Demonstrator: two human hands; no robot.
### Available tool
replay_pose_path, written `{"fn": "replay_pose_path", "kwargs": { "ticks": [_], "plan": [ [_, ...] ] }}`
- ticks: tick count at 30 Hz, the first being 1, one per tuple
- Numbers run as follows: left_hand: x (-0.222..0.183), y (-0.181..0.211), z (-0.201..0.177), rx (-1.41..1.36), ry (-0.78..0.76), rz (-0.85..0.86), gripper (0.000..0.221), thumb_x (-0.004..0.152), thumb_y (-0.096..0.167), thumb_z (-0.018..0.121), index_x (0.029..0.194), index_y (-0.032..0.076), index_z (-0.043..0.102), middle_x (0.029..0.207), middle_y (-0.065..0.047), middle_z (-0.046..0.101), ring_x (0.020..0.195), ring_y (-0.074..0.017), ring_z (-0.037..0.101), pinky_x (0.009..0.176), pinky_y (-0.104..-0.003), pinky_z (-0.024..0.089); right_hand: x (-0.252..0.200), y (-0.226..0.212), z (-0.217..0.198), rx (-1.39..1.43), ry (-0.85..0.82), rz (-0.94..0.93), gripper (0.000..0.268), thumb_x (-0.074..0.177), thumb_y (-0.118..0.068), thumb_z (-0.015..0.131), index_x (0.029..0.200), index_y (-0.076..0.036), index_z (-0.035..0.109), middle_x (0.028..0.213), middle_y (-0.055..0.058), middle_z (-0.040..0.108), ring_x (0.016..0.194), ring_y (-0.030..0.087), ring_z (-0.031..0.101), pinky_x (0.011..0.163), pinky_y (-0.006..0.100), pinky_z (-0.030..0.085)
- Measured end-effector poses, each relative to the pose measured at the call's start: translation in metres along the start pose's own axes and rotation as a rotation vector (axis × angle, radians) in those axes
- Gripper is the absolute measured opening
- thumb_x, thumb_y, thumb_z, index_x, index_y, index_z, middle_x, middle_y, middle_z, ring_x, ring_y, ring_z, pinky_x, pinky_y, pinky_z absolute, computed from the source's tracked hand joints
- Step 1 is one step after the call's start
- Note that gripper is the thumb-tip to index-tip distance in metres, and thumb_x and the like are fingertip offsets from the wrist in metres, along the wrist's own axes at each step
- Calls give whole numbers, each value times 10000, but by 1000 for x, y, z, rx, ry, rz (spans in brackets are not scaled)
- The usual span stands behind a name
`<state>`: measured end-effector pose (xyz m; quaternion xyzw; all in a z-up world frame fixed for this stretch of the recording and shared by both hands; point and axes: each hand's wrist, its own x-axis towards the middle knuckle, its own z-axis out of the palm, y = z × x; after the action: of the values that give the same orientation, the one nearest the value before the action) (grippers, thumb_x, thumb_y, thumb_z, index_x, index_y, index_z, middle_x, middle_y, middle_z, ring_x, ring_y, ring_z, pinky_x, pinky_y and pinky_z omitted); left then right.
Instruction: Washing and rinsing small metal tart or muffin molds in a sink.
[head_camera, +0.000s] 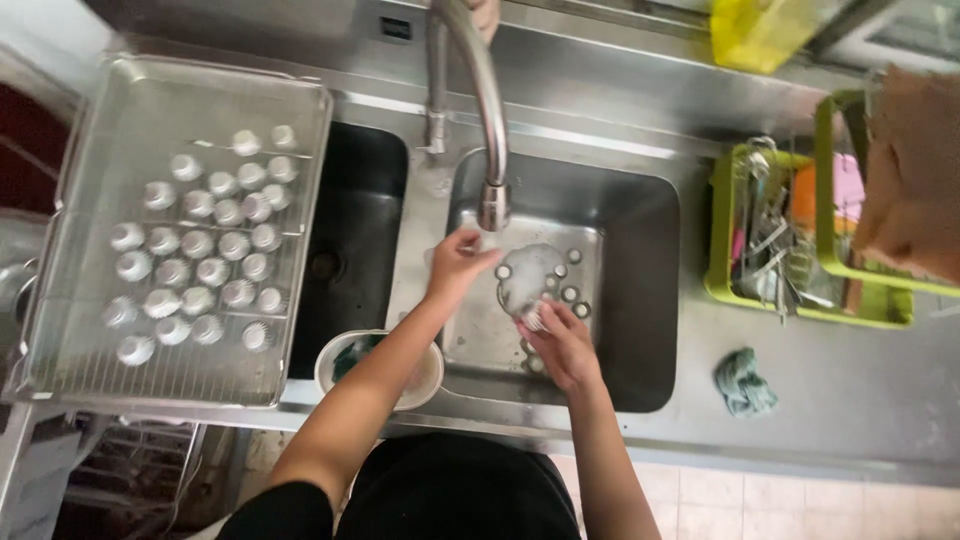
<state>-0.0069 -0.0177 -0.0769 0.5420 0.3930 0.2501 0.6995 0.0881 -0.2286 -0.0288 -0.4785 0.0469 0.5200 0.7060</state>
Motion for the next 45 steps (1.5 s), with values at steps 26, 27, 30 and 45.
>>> {"fn": "replay_pose_path", "kwargs": {
  "ticks": [26, 27, 30, 45],
  "plan": [
    [-3, 7, 9, -972, -92, -555, 388, 999, 214, 647, 1231, -89, 579, 1094, -242, 659, 928, -265, 684, 809, -323, 589, -16, 12, -50, 93, 161, -108, 233, 1010, -193, 650, 1096, 20, 608, 1038, 153, 687, 1048, 335, 689, 1017, 487, 563],
    [-7, 22, 11, -979, -58, -593, 395, 983, 206, 660, 1222, -96, 571, 1092, -258, 655, 940, -288, 694, 822, -331, 592, -15, 10, -46, 103, 183, -89, 227, 1002, -201, 644, 1081, 9, 610, 1033, 149, 693, 1055, 339, 693, 1019, 486, 560],
    [7, -3, 12, -920, 5, -582, 358, 956, 167, 684, 1201, -75, 583, 1086, -235, 659, 941, -278, 690, 844, -334, 608, -12, 13, -55, 123, 138, -114, 218, 991, -197, 654, 1066, 3, 610, 1026, 150, 695, 1047, 350, 697, 1009, 495, 566],
    [-43, -20, -37, 709, -396, 306, 325, 719, 199, 860, 950, 57, 680, 996, -139, 672, 925, -300, 667, 814, -454, 555, -7, 13, -41, 63, 141, -119, 242, 1004, -167, 652, 1115, 38, 586, 1060, 141, 649, 1048, 320, 683, 1061, 525, 542]
  ]
}}
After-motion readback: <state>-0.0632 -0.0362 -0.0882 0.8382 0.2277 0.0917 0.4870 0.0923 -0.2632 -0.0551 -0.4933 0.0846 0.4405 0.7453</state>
